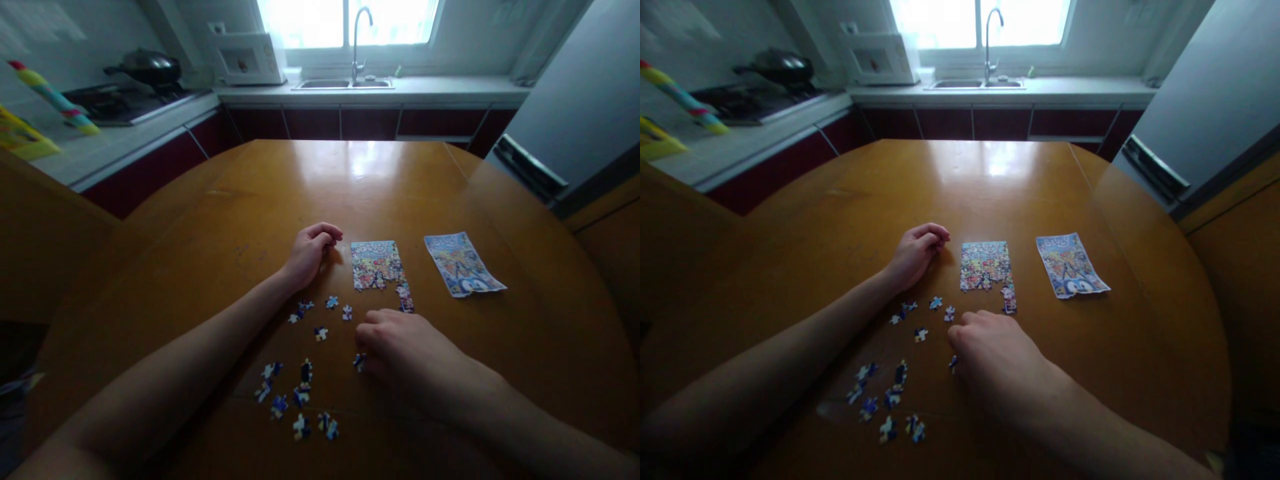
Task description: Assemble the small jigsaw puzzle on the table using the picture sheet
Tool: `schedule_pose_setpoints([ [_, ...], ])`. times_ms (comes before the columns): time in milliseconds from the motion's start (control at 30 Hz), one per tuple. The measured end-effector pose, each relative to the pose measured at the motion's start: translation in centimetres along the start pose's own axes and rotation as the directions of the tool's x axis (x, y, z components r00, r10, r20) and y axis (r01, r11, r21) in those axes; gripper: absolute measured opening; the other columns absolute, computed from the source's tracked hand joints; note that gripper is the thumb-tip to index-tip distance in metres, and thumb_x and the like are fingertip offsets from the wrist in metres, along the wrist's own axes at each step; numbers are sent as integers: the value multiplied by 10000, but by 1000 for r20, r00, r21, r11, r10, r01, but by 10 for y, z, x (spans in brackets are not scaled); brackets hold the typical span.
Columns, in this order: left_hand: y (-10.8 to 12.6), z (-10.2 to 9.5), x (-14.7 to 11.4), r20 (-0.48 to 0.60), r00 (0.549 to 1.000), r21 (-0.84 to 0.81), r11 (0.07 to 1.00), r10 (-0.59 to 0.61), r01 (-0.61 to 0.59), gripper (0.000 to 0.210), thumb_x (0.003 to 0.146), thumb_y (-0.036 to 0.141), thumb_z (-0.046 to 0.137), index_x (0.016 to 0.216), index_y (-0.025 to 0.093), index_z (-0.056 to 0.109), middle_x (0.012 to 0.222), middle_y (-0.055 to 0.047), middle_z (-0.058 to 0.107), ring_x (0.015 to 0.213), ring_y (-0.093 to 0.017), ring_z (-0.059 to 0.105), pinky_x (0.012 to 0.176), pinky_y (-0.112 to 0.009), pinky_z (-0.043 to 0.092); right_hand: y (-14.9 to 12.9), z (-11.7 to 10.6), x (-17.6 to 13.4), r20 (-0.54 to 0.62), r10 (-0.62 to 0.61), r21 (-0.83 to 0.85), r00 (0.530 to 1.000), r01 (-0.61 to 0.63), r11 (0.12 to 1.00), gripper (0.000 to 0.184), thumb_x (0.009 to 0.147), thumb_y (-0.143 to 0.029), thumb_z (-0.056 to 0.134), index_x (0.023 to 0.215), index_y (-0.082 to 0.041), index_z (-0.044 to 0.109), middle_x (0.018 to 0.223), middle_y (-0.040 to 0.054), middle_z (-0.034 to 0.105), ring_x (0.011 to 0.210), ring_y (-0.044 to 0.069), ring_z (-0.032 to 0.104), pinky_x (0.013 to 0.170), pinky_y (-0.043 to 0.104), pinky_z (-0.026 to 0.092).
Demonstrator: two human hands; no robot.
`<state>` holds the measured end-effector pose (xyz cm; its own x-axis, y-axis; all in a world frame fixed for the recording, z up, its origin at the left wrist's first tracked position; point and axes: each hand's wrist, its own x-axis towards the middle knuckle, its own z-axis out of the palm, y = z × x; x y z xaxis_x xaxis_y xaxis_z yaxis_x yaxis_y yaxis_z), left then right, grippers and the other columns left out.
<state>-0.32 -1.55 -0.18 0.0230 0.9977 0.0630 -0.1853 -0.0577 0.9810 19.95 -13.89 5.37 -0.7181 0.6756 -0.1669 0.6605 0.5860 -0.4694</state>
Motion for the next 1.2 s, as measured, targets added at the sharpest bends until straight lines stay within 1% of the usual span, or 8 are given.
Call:
schedule_pose_setpoints([
  [67,0,0,0,-10,1000,6,1000,2,-2,146,680,107,560,725,142,694,744,-34,632,660,-95,503,577,-209,383,-4,2,1,17,4,-15,1000,-3,1000,32,822,-153,653,844,-167,634,906,56,665,789,181,595,688,301,412],
  [167,0,0,1,-17,1000,4,1000,2,-2,141,677,109,563,714,145,694,740,-35,633,661,-95,505,580,-210,384,-9,6,3,45,24,-32,999,-23,999,70,816,-123,647,882,-145,636,934,84,667,821,193,601,706,309,430],
  [367,1,0,0,-15,1000,15,1000,-3,4,148,679,111,562,717,149,700,740,-34,640,648,-91,499,576,-210,383,-13,7,4,93,40,-32,995,-37,999,140,814,-109,640,953,-125,626,998,109,661,858,209,595,729,321,451],
  [667,0,0,0,-18,1000,28,1000,-10,10,148,683,121,563,720,162,700,751,-39,640,649,-105,501,563,-226,385,-11,5,3,85,55,3,995,-56,998,130,811,-107,616,937,-138,610,1006,97,652,862,211,596,725,326,448],
  [800,1,0,0,-16,1000,27,1000,-4,4,139,684,128,567,721,159,697,757,-38,639,670,-107,515,585,-222,401,-7,9,1,52,55,23,997,-57,998,115,806,-121,608,917,-152,599,1000,85,648,864,205,597,723,318,435],
  [1200,2,1,-1,-12,1000,41,999,1,0,151,679,124,551,719,155,693,749,-34,627,662,-106,504,584,-222,400,-3,10,2,11,41,88,999,-42,995,104,778,-81,579,824,-173,564,909,53,630,787,163,558,667,284,370],
])
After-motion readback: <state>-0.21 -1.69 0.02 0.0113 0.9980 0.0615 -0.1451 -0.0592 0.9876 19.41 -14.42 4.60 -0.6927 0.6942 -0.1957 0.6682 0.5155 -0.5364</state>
